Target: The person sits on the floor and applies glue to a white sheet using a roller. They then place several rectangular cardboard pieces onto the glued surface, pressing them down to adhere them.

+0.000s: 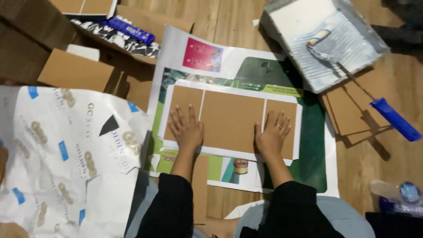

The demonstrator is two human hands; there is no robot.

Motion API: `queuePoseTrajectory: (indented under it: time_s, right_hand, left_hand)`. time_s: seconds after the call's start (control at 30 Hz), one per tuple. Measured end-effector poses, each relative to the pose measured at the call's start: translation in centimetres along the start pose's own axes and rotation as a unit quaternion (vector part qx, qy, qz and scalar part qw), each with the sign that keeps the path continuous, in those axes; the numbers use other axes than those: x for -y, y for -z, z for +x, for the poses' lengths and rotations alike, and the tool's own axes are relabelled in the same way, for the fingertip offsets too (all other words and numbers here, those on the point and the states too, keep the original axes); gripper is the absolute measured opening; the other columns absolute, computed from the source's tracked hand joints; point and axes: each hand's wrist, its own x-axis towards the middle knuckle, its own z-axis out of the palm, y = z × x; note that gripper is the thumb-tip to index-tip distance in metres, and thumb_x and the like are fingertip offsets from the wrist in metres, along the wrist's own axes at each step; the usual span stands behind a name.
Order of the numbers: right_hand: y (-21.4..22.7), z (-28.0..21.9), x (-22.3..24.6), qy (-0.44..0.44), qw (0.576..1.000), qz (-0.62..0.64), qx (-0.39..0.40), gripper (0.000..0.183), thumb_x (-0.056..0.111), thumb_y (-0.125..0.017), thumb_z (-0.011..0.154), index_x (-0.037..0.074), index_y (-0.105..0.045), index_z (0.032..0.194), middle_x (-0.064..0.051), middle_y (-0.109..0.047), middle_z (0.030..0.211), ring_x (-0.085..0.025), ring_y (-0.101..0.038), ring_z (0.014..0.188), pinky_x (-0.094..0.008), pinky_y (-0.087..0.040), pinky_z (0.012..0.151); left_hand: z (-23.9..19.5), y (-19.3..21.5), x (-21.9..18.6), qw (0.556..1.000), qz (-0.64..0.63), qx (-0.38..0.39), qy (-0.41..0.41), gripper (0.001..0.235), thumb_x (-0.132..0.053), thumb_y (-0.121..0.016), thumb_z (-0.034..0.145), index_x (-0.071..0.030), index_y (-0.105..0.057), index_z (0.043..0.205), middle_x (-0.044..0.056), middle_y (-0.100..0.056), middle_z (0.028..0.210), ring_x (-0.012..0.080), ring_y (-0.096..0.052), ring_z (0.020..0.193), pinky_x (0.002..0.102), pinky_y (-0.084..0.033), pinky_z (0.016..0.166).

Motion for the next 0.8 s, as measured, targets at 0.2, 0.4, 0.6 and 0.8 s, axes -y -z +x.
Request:
queuePoseTrajectory:
  time_s: [0.2, 0.4, 0.6, 0.8]
  right_hand:
    - [-0.7, -0.7, -0.6, -0.007, 0.999, -0.028, 0.017, 0.061, 0.042, -0.042, 0.093, 0.01, -0.033, 0.144, -0.025, -0.021, 0.151, -0.045, -0.012, 0.139, -0.055, -0.005, 0.111]
    - [-0.9, -0.4, -1.0, -0.011, 0.998, -0.046, 0.049, 0.061, 0.045, -0.034, 0.095, 0.012, -0.028, 0.146, -0.024, -0.016, 0.152, -0.044, -0.008, 0.14, -0.055, -0.001, 0.112]
    - [-1.8, -0.2, -1.7, -0.01, 0.997, -0.07, 0.042, 0.062, 0.049, -0.034, 0.093, 0.015, -0.03, 0.144, -0.021, -0.022, 0.15, -0.044, -0.014, 0.138, -0.056, -0.007, 0.109]
    - [-4.2, 2.5, -3.7, -0.061, 0.998, -0.016, -0.001, 0.039, 0.04, -0.046, 0.088, 0.023, -0.047, 0.123, -0.007, -0.034, 0.128, -0.037, -0.025, 0.124, -0.054, -0.018, 0.101]
  left_hand:
    - [0.3, -1.3, -1.4, 0.997, 0.075, -0.023, 0.023, 0.066, -0.035, -0.026, 0.09, -0.016, -0.007, 0.15, 0.014, 0.003, 0.156, 0.0412, 0.016, 0.139, 0.059, 0.015, 0.107]
    - [2.8, -6.2, -6.9, 0.939, 0.053, -0.258, -0.22, 0.064, -0.023, -0.051, 0.076, -0.002, -0.044, 0.136, 0.02, -0.035, 0.146, 0.0428, -0.024, 0.136, 0.056, -0.015, 0.11]
    - [-0.4, -6.2, -12.4, 0.96, 0.053, -0.133, -0.241, 0.059, -0.049, -0.042, 0.085, -0.04, -0.029, 0.142, 0.004, -0.018, 0.155, 0.0457, -0.004, 0.14, 0.077, 0.001, 0.097]
    - [-0.5, -5.5, -12.9, 0.962, 0.062, -0.126, -0.233, 0.057, -0.051, -0.041, 0.083, -0.045, -0.033, 0.139, 0.002, -0.02, 0.154, 0.0482, -0.005, 0.138, 0.081, 0.0, 0.091]
